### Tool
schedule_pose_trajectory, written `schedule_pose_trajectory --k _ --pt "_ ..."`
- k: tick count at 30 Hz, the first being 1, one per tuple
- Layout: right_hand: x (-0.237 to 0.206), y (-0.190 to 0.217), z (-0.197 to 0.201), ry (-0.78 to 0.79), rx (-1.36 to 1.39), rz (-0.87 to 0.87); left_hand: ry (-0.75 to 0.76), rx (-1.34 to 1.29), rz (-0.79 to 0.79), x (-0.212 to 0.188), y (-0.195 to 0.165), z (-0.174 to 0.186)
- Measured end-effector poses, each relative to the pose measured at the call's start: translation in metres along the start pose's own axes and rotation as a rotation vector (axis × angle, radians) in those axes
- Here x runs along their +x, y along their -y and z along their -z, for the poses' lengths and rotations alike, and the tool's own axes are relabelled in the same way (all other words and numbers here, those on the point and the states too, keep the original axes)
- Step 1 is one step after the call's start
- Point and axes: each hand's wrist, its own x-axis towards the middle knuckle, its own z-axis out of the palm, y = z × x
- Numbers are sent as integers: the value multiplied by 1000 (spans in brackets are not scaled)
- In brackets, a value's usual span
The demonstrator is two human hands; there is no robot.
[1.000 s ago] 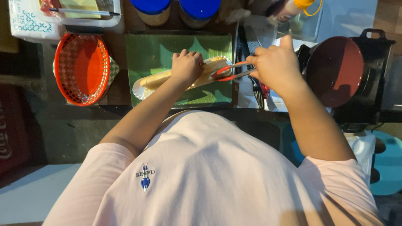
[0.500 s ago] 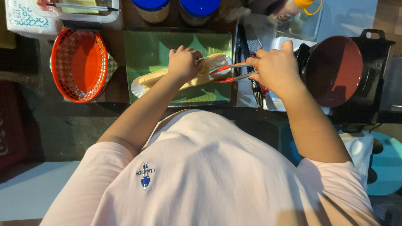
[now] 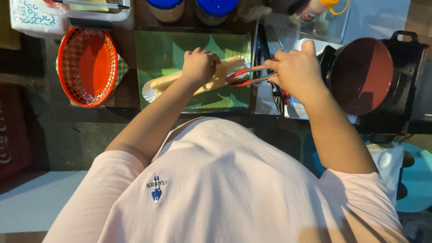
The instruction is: The person splits a bread roll, places two sausages inside, and spreads two different sauces over the sausages using tongs and a spatula. The person works at a food preparation station with condiments and trays nearby.
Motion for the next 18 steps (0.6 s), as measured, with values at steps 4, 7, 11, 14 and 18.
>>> schedule_pose_trajectory --k 4,7,11,14,18 --pt "0 1 -4 -9 49 -7 -50 -2 -23 -1 0 1" --pt "-1 1 -5 -15 49 -14 3 -18 19 -2 3 4" --pt "-5 -1 -5 -28 72 -22 8 -23 4 -5 8 7" --pt "-5 -3 -5 -8 73 -22 -3 -39 -7 -7 11 9" --pt "0 -4 -4 -16 33 -4 -8 -36 -19 -9 11 8"
